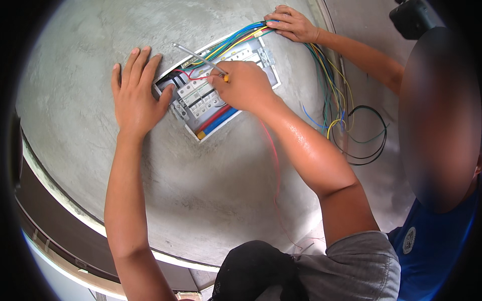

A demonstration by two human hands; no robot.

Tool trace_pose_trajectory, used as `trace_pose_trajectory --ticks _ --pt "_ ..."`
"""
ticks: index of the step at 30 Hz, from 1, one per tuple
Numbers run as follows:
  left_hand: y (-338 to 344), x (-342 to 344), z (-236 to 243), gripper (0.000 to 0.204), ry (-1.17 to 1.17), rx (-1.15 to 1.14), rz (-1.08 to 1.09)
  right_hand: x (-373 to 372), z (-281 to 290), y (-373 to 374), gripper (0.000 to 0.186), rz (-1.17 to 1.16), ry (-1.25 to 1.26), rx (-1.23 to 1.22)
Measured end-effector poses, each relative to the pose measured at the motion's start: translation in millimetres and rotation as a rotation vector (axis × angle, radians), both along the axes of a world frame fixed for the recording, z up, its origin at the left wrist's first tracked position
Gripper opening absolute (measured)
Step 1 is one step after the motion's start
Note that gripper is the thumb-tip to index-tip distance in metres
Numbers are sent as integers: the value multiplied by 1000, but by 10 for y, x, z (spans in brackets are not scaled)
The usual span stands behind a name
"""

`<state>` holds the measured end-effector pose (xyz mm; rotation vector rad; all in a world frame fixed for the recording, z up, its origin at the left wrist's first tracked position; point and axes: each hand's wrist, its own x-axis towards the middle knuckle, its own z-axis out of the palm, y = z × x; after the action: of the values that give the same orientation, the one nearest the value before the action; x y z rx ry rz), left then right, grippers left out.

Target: The person connects multiple colored wires to a wall-mounted electrical distribution box. They use a screwdriver to tighten terminal screws and pliers to strip and position wires, working alongside another person who assists with wire handling.

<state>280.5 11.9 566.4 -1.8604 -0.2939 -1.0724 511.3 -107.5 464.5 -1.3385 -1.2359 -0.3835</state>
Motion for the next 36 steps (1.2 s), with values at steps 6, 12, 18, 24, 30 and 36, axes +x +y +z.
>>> trace_pose_trajectory --ticks 6,12,18,24,30,36 --pt "-1 3 3 78 -3 -23 -45 184 134 -26 30 -51 20 -25" --pt "-79 230 -229 79 -79 -85 -22 217 276 43 34 -58 22 -60" --pt "-95 590 -323 83 -174 -87 8 227 252 -47 35 -6 88 -79" --pt "-74 602 -208 83 -164 -94 28 308 252 -148 31 -117 -30 -121" --pt "-91 662 -254 78 -157 -79 12 371 342 -124 33 -125 -73 -155" --pt "-47 766 -255 69 -212 -75 25 347 393 -98 34 -102 -121 -144"
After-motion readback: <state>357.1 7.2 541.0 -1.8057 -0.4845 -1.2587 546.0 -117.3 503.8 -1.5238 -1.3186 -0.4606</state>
